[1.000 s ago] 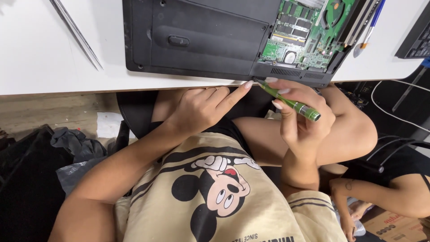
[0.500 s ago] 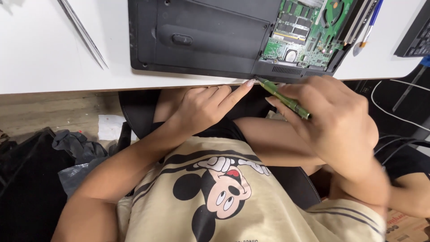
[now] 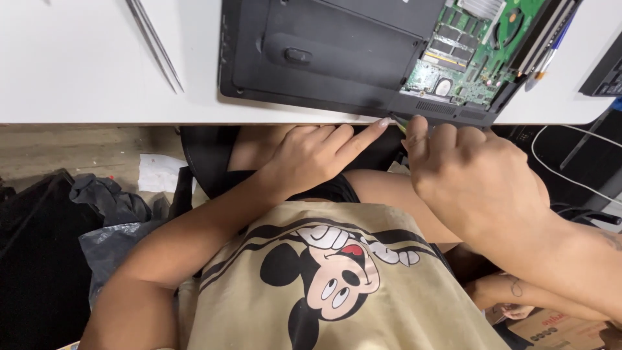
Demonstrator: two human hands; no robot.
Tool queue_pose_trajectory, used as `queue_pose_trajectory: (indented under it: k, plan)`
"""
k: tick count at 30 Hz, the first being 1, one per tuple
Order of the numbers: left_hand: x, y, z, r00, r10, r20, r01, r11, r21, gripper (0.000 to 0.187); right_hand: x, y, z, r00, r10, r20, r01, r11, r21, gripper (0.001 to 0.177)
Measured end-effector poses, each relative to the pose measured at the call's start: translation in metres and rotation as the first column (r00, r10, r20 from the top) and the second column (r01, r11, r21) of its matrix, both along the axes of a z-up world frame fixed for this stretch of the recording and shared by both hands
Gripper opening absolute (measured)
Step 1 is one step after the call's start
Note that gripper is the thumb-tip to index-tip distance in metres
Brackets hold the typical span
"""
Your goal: The person cleans the inside of a disassembled laptop with a brush, then uses a green screwdriver to remove screws from the bottom case. They then handle a small cylindrical component and use the screwdriver to work on the motherboard area.
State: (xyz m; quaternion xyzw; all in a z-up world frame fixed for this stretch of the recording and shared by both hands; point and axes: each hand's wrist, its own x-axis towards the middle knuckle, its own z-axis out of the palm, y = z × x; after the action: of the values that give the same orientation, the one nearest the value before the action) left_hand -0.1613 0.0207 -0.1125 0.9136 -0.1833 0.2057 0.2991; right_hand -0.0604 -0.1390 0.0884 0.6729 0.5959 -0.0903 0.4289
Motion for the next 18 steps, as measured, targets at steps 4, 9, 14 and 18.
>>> queue_pose_trajectory:
  k: [4, 9, 14, 18]
  plan:
    - [-0.001, -0.002, -0.003, 1.000, -0.001, 0.012, 0.001, 1.000, -0.009, 0.050, -0.005, -0.012, -0.007, 0.968, -0.251, -0.025, 0.248, 0.966, -0.071, 0.061]
    - [0.001, -0.004, -0.008, 0.999, 0.003, 0.044, -0.002, 1.000, -0.023, 0.048, 0.000, 0.003, -0.009, 0.801, -0.595, -0.058, 0.576, 0.794, -0.196, 0.024]
    - [0.001, -0.004, -0.013, 0.998, -0.043, 0.037, 0.048, 0.986, -0.163, 0.017, 0.001, -0.010, -0.005, 0.806, -0.572, -0.150, 0.589, 0.799, 0.121, 0.024]
    - [0.003, 0.001, -0.011, 0.990, -0.127, 0.058, 0.137, 0.959, -0.247, 0.005, -0.011, -0.032, 0.003, 0.739, -0.641, -0.205, 0.673, 0.695, 0.252, 0.014]
